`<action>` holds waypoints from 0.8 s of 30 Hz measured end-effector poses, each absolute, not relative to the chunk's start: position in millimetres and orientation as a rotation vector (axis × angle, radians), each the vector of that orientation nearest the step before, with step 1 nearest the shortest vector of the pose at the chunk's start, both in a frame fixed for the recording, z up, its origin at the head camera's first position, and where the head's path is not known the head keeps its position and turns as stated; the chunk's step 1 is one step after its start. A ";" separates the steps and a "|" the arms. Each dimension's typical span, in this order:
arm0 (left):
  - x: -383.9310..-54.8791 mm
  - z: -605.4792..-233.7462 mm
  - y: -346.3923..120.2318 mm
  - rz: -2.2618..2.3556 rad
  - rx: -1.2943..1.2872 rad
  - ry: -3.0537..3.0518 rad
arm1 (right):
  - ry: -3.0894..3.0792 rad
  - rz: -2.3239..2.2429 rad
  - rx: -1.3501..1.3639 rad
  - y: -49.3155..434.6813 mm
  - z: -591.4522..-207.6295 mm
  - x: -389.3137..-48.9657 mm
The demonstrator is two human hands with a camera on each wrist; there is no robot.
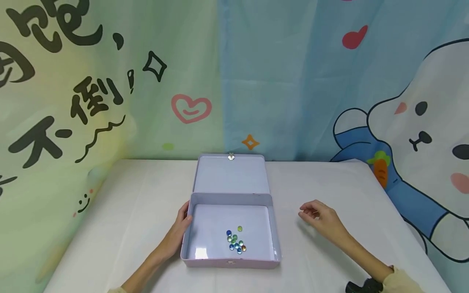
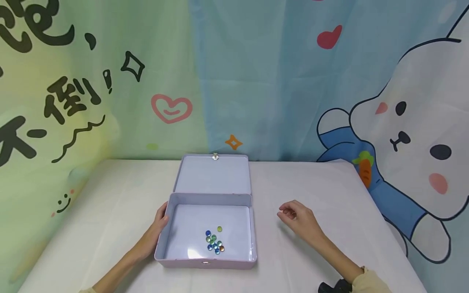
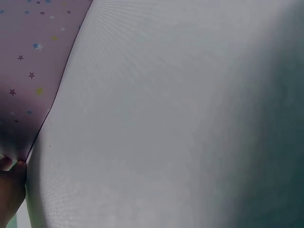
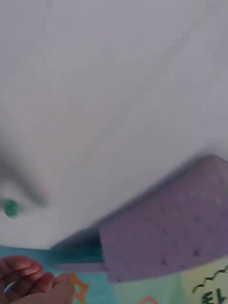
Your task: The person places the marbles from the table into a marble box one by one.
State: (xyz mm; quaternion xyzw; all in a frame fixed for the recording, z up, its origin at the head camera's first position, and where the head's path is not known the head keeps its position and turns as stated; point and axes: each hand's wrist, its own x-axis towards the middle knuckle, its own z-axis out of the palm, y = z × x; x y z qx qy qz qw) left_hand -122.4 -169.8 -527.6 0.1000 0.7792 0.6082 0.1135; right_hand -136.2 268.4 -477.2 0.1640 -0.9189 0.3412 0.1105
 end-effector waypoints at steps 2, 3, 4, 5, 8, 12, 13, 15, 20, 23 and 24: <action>-121.5 -527.7 -170.3 1.775 0.292 2.289 | -2.700 0.957 0.522 275.0 -486.8 -136.3; -121.4 -527.6 -170.4 1.774 0.294 2.290 | -2.714 0.930 0.529 277.4 -490.3 -136.1; -121.4 -527.6 -170.4 1.775 0.297 2.283 | -2.737 0.903 0.531 279.5 -492.8 -135.8; -121.3 -527.6 -170.6 1.777 0.295 2.282 | -2.768 0.874 0.534 280.9 -494.4 -135.6; -120.5 -527.2 -171.2 1.786 0.283 2.281 | -2.866 0.784 0.525 283.9 -496.6 -134.5; -119.9 -527.2 -171.2 1.787 0.279 2.279 | -2.895 0.726 0.509 288.1 -499.5 -130.9; -119.9 -527.3 -171.2 1.788 0.278 2.278 | -2.885 0.719 0.512 289.4 -501.0 -129.9; -119.9 -527.3 -171.1 1.787 0.285 2.281 | -2.870 0.714 0.519 292.5 -504.6 -128.7; -119.9 -526.1 -171.1 1.790 0.284 2.297 | -2.871 0.745 0.511 298.9 -512.3 -129.5; -119.7 -525.3 -171.0 1.785 0.282 2.303 | -2.875 0.763 0.507 300.7 -514.2 -131.1; -119.6 -525.3 -170.9 1.782 0.284 2.303 | -2.877 0.771 0.510 301.1 -514.4 -131.3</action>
